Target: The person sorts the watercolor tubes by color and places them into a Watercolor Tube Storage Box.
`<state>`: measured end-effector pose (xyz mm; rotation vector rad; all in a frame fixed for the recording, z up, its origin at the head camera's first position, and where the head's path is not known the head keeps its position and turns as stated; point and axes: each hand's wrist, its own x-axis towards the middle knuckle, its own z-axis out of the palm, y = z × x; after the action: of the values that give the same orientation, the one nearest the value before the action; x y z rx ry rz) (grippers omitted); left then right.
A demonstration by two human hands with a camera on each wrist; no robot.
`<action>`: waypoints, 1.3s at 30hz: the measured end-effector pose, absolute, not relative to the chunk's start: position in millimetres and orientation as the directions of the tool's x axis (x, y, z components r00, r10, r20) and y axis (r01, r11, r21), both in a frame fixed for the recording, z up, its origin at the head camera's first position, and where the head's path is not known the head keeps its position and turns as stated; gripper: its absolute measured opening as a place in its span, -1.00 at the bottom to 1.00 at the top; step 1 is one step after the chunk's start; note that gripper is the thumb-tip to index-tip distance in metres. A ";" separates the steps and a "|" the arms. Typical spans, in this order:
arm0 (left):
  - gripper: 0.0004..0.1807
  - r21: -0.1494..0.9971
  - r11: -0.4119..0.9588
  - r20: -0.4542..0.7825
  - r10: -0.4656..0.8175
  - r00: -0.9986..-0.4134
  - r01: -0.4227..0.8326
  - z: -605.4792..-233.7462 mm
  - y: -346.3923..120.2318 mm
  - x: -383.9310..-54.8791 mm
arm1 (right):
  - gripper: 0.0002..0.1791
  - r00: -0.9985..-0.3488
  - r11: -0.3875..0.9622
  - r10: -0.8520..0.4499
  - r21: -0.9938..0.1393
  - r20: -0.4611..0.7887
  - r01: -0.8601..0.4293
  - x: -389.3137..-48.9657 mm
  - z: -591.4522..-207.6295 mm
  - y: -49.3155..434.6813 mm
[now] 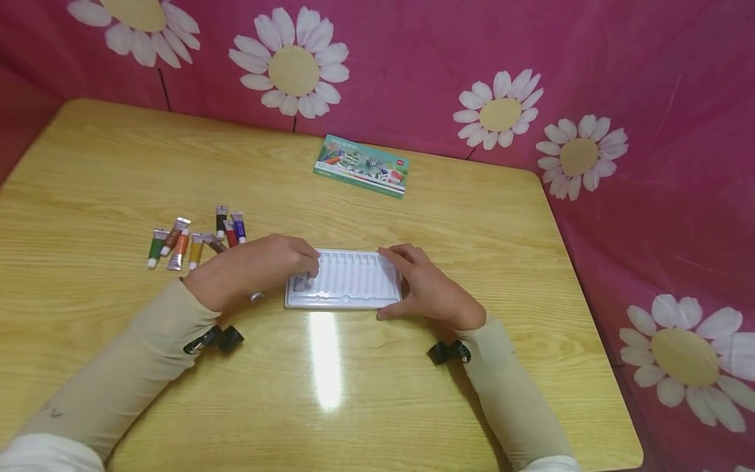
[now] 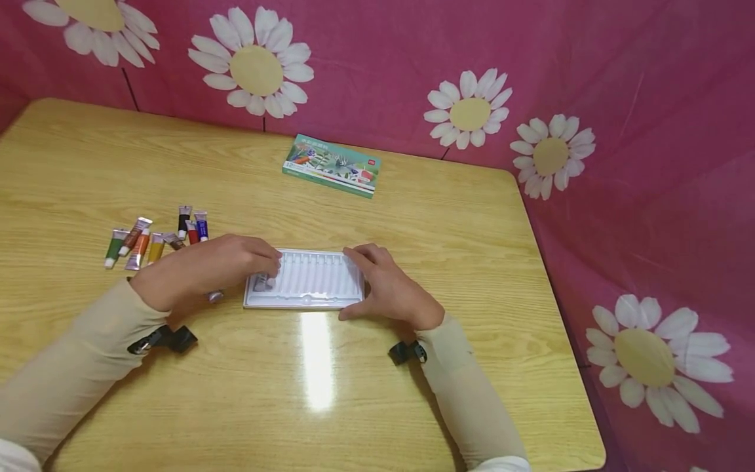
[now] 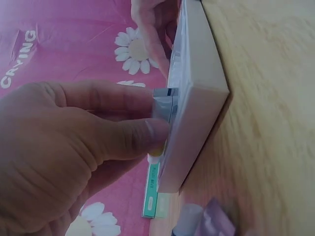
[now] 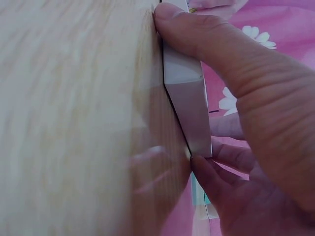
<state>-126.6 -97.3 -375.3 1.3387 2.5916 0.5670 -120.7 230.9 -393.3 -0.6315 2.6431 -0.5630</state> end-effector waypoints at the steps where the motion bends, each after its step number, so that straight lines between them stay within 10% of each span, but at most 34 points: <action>1: -0.57 0.428 0.521 0.016 0.813 -0.582 0.739 -376.0 -98.0 -126.8 | 0.26 -0.832 0.819 -0.495 -0.456 -0.253 -0.349 -120.9 -393.4 231.0; 14: -0.60 0.305 0.517 0.037 0.832 -0.553 0.800 -375.4 -96.6 -130.6 | 0.26 -0.823 0.812 -0.503 -0.469 -0.262 -0.348 -124.2 -390.2 230.5; 39: -0.58 0.439 0.546 0.021 0.788 -0.615 0.714 -381.0 -93.7 -135.5 | 0.27 -0.831 0.819 -0.491 -0.463 -0.262 -0.338 -121.5 -393.2 233.1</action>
<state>-135.5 -93.7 -381.0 1.2768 2.6006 0.6157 -121.5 233.1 -393.2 -0.6237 2.6307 -0.5707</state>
